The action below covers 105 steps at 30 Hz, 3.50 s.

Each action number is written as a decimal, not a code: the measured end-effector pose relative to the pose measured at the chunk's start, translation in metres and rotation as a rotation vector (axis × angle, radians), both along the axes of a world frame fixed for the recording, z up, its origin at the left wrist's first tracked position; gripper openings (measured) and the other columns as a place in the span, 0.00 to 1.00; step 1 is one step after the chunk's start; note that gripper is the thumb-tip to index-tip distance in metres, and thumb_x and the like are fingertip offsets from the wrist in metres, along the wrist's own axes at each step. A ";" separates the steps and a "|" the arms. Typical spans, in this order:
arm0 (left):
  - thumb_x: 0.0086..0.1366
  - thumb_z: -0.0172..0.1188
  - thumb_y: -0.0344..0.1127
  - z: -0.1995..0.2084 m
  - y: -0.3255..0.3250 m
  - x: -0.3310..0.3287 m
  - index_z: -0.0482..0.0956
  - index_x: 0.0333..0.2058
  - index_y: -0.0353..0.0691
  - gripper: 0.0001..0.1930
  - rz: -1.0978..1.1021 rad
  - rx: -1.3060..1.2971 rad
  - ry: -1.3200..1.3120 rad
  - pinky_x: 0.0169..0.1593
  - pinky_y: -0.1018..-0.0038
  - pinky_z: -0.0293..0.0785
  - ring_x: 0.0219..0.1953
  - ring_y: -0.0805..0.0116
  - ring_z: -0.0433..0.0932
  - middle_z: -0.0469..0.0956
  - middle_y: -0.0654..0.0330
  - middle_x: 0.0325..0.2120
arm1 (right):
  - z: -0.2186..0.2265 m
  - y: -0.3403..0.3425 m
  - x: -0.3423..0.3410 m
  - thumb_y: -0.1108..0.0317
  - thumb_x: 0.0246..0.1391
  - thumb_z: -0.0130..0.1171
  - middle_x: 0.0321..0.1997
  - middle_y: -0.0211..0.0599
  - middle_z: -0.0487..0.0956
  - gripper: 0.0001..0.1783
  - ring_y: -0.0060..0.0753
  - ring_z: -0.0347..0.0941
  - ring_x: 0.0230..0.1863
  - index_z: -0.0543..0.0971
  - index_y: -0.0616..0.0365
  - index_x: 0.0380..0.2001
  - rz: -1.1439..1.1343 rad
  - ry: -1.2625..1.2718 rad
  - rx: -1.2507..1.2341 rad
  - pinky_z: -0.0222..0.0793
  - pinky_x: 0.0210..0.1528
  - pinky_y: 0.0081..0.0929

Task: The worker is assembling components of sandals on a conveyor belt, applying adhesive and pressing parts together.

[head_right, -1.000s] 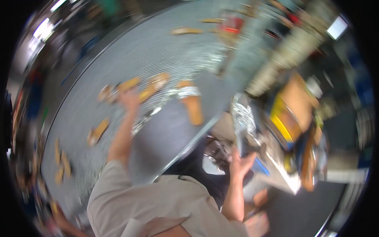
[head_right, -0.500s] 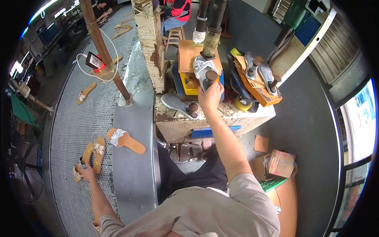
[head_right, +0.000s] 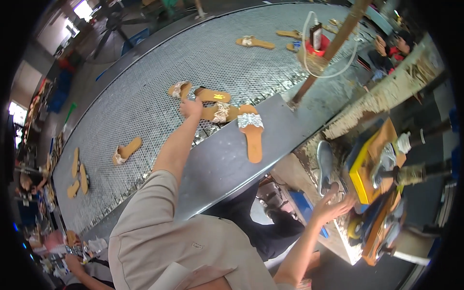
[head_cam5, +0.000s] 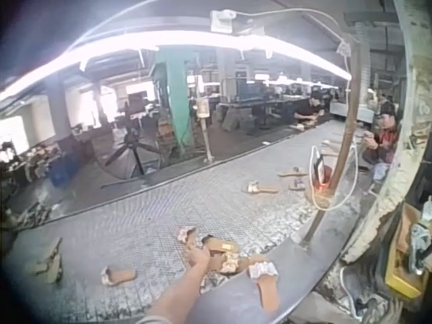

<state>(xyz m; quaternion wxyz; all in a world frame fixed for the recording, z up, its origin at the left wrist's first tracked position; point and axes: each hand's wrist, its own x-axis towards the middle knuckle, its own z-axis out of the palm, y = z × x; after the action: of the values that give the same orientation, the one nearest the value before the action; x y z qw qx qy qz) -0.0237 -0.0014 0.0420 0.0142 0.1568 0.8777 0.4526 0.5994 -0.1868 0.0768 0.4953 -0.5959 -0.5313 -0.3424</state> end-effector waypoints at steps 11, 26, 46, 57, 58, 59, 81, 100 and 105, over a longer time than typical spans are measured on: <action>0.69 0.63 0.44 0.072 0.062 -0.015 0.53 0.73 0.24 0.44 -0.366 0.225 0.035 0.65 0.52 0.72 0.60 0.38 0.75 0.74 0.34 0.57 | -0.108 -0.099 -0.133 0.73 0.58 0.67 0.65 0.62 0.72 0.27 0.66 0.69 0.66 0.73 0.71 0.59 0.555 0.418 -0.555 0.64 0.69 0.53; 0.58 0.72 0.39 0.005 -0.033 -0.027 0.76 0.59 0.38 0.31 -1.068 -0.391 0.772 0.57 0.50 0.76 0.55 0.37 0.79 0.79 0.40 0.54 | -0.071 -0.025 -0.059 0.67 0.60 0.67 0.57 0.56 0.80 0.23 0.60 0.75 0.61 0.77 0.67 0.55 0.347 0.559 -0.399 0.70 0.66 0.45; 0.73 0.61 0.37 0.032 -0.091 0.133 0.76 0.53 0.39 0.14 -1.111 0.736 -0.894 0.44 0.62 0.82 0.38 0.62 0.81 0.79 0.57 0.38 | 0.070 0.033 0.066 0.66 0.56 0.70 0.56 0.56 0.77 0.28 0.62 0.68 0.66 0.74 0.67 0.55 -0.048 0.315 0.131 0.59 0.72 0.55; 0.76 0.59 0.47 0.037 -0.118 0.345 0.73 0.57 0.39 0.20 -1.374 0.705 -1.407 0.51 0.61 0.80 0.45 0.60 0.81 0.80 0.55 0.44 | 0.109 0.161 0.111 0.56 0.45 0.77 0.43 0.56 0.80 0.31 0.63 0.74 0.54 0.74 0.67 0.42 -0.323 0.429 -0.046 0.71 0.61 0.52; 0.76 0.59 0.48 0.034 -0.119 0.349 0.72 0.58 0.40 0.21 -1.372 0.710 -1.391 0.52 0.61 0.80 0.47 0.60 0.81 0.81 0.54 0.46 | 0.107 0.155 0.111 0.58 0.45 0.77 0.42 0.57 0.81 0.30 0.64 0.76 0.51 0.75 0.67 0.43 -0.237 0.470 -0.051 0.72 0.57 0.52; 0.76 0.59 0.49 0.029 -0.120 0.352 0.72 0.59 0.40 0.22 -1.361 0.715 -1.378 0.53 0.61 0.80 0.48 0.60 0.82 0.81 0.53 0.48 | 0.108 0.140 0.104 0.60 0.45 0.76 0.41 0.58 0.81 0.30 0.65 0.77 0.49 0.75 0.68 0.44 -0.149 0.508 -0.066 0.74 0.53 0.53; 0.72 0.55 0.68 0.022 -0.136 0.397 0.61 0.72 0.42 0.43 -1.454 0.791 -1.406 0.71 0.56 0.67 0.68 0.59 0.69 0.69 0.58 0.68 | -0.005 -0.067 -0.110 0.68 0.49 0.77 0.55 0.42 0.81 0.36 0.34 0.77 0.55 0.73 0.66 0.60 0.758 0.980 -0.328 0.72 0.61 0.32; 0.64 0.72 0.25 0.049 -0.216 0.245 0.74 0.60 0.35 0.27 -0.962 1.113 -0.604 0.50 0.70 0.81 0.45 0.72 0.81 0.81 0.61 0.49 | -0.085 0.098 -0.053 0.65 0.45 0.79 0.69 0.69 0.66 0.32 0.74 0.54 0.77 0.70 0.74 0.44 0.327 0.096 -0.292 0.58 0.77 0.59; 0.60 0.74 0.18 0.064 -0.247 0.236 0.79 0.53 0.35 0.23 -0.866 1.079 -0.537 0.41 0.77 0.80 0.39 0.75 0.81 0.83 0.63 0.43 | -0.083 0.081 -0.053 0.58 0.53 0.77 0.69 0.66 0.66 0.38 0.76 0.54 0.76 0.69 0.77 0.53 0.205 0.026 -0.268 0.58 0.75 0.68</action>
<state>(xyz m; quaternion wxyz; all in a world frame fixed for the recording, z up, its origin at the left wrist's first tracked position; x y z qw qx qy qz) 0.2128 -0.2485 0.1058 0.3266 0.3579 0.3593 0.7975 0.5460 -0.1056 -0.0064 0.4509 -0.6036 -0.6237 -0.2083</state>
